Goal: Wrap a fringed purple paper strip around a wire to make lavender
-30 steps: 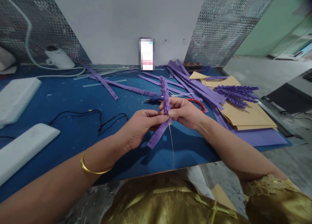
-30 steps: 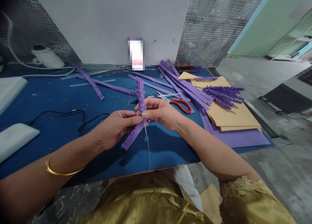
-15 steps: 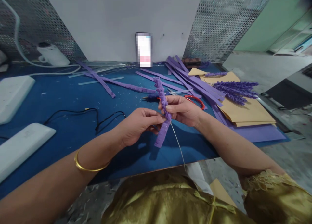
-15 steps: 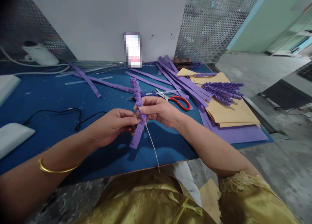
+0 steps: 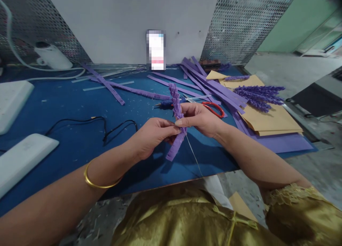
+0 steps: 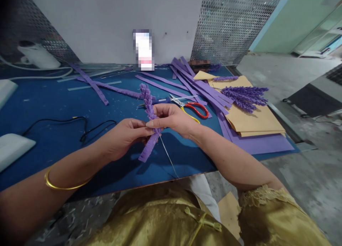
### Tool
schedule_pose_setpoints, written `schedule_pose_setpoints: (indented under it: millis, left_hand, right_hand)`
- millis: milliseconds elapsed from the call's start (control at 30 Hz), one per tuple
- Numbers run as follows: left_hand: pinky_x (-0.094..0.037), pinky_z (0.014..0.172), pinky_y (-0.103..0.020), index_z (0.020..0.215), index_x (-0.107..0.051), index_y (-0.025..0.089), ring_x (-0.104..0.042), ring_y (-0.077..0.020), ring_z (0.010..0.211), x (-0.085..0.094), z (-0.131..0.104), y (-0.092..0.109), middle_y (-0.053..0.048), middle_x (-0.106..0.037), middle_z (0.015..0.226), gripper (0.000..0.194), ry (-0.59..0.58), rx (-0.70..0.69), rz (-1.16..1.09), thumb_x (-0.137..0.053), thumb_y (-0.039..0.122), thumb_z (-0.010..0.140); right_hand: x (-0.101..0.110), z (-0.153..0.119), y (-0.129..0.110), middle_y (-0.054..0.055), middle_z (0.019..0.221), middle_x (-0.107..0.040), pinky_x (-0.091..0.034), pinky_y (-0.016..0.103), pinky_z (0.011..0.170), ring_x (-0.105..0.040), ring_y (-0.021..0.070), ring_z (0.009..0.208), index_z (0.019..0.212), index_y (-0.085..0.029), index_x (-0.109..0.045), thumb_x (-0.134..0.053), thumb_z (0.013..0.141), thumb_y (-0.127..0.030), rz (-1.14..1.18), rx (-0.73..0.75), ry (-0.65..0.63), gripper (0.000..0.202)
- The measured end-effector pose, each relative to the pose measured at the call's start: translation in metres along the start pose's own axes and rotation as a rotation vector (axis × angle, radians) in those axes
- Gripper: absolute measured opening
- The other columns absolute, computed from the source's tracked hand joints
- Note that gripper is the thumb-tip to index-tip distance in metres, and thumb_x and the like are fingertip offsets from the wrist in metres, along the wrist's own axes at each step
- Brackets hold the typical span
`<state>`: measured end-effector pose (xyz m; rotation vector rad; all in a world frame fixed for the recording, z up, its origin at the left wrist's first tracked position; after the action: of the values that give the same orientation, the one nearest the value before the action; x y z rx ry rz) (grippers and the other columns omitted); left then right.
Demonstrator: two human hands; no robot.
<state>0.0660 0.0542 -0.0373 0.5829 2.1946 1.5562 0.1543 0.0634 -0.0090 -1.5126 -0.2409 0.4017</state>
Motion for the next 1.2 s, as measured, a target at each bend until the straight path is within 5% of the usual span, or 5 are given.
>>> schedule_pose_setpoints:
  millis: [233, 433, 767, 967, 1200]
  left_hand:
    - [-0.041, 0.055, -0.025, 0.066, -0.078, 0.017, -0.051, -0.0127, 0.057, 0.003, 0.001, 0.002, -0.004, -0.066, 0.063, 0.011, 0.008, -0.024, 0.014, -0.078, 0.028, 0.063]
    - [-0.031, 0.046, -0.025, 0.061, -0.075, 0.017, -0.041, -0.0105, 0.046, 0.005, -0.003, 0.006, 0.001, -0.054, 0.048, 0.015, 0.085, -0.063, 0.137, -0.078, 0.031, 0.066]
    - [-0.047, 0.068, -0.028, 0.069, -0.081, 0.021, -0.062, -0.0175, 0.069, 0.009, -0.001, 0.011, -0.007, -0.075, 0.074, 0.011, 0.101, -0.107, 0.062, -0.08, 0.031, 0.066]
    - [-0.045, 0.061, -0.028, 0.072, -0.08, 0.019, -0.059, -0.0157, 0.064, 0.005, -0.001, 0.006, -0.006, -0.073, 0.072, 0.023, 0.02, -0.068, 0.016, -0.079, 0.042, 0.07]
    - [-0.038, 0.054, -0.027, 0.069, -0.079, 0.019, -0.051, -0.0133, 0.054, 0.01, -0.002, 0.01, -0.002, -0.064, 0.057, 0.02, 0.116, -0.12, 0.125, -0.077, 0.038, 0.074]
  right_hand:
    - [0.005, -0.002, -0.006, -0.005, 0.066, -0.047, -0.037, 0.025, 0.058, -0.043, 0.0103, 0.06, 0.07, -0.018, -0.054, -0.08, 0.075, -0.034, -0.129, 0.032, 0.099, 0.031]
    - [0.007, -0.002, -0.004, -0.006, 0.063, -0.038, -0.031, 0.024, 0.054, -0.035, 0.0094, 0.059, 0.065, -0.019, -0.045, -0.083, 0.071, -0.036, -0.222, 0.076, 0.161, 0.042]
    - [0.0, 0.0, 0.015, 0.002, 0.087, -0.069, -0.05, 0.02, 0.061, -0.06, 0.0092, 0.066, 0.09, -0.017, -0.068, -0.078, 0.078, -0.032, 0.256, -0.104, 0.059, 0.022]
    - [-0.001, 0.003, 0.017, 0.001, 0.079, -0.069, -0.051, 0.018, 0.056, -0.062, 0.0083, 0.062, 0.087, -0.015, -0.067, -0.079, 0.077, -0.028, 0.346, -0.105, 0.032, 0.02]
    - [0.001, 0.003, 0.018, -0.002, 0.073, -0.065, -0.052, 0.019, 0.057, -0.057, 0.0074, 0.058, 0.082, -0.017, -0.064, -0.083, 0.074, -0.026, 0.299, -0.086, 0.075, 0.022]
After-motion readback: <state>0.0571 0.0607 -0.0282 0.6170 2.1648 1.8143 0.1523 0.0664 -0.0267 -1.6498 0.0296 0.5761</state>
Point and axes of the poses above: each hand's wrist, its own z-axis towards the middle knuckle, its own x-axis out of the back of the hand, y = z × x, the point moved 10 cm from there along z, towards the middle knuckle
